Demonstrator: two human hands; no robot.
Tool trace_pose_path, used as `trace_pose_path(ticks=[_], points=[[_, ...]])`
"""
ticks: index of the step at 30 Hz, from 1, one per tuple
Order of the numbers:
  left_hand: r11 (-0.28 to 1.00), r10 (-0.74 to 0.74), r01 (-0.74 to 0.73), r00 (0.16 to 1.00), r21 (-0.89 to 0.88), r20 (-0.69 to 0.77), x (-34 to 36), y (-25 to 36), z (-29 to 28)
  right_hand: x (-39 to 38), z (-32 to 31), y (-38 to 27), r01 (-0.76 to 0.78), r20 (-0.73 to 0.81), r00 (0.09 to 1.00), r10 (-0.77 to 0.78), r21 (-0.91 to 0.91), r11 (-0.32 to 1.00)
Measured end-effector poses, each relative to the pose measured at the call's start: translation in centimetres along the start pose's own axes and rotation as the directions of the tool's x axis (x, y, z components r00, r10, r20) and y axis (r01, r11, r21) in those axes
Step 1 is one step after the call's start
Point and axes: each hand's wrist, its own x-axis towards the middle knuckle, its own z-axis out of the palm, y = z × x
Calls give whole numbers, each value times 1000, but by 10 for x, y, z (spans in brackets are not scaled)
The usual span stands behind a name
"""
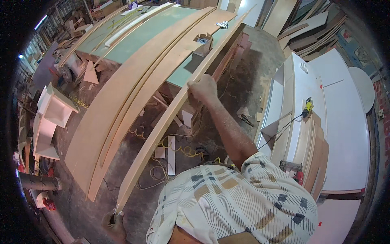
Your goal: The person secures a thin wood strip to the edge of a larger wood panel using a pneumatic nail gun, then wipes the surface of the panel with a hand.
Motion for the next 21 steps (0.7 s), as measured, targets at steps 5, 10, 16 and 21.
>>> trace_pose_path(ticks=[5, 10, 16, 21], points=[[983, 95, -70, 985, 169, -141, -17, -56, -75, -101, 54, -51, 94, -50, 994, -99, -97, 991], [999, -7, 15, 982, 43, -190, -30, -141, -160, -203, 99, -87, 32, 30, 999, -32, 5, 999], [995, -48, 64, 980, 78, -195, -15, -173, -206, -239, 132, -112, 141, 109, 982, -152, 106, 984], [790, -10, 168, 965, 590, -262, -24, -142, -214, -230, 130, -111, 83, 190, 976, -103, 109, 991]])
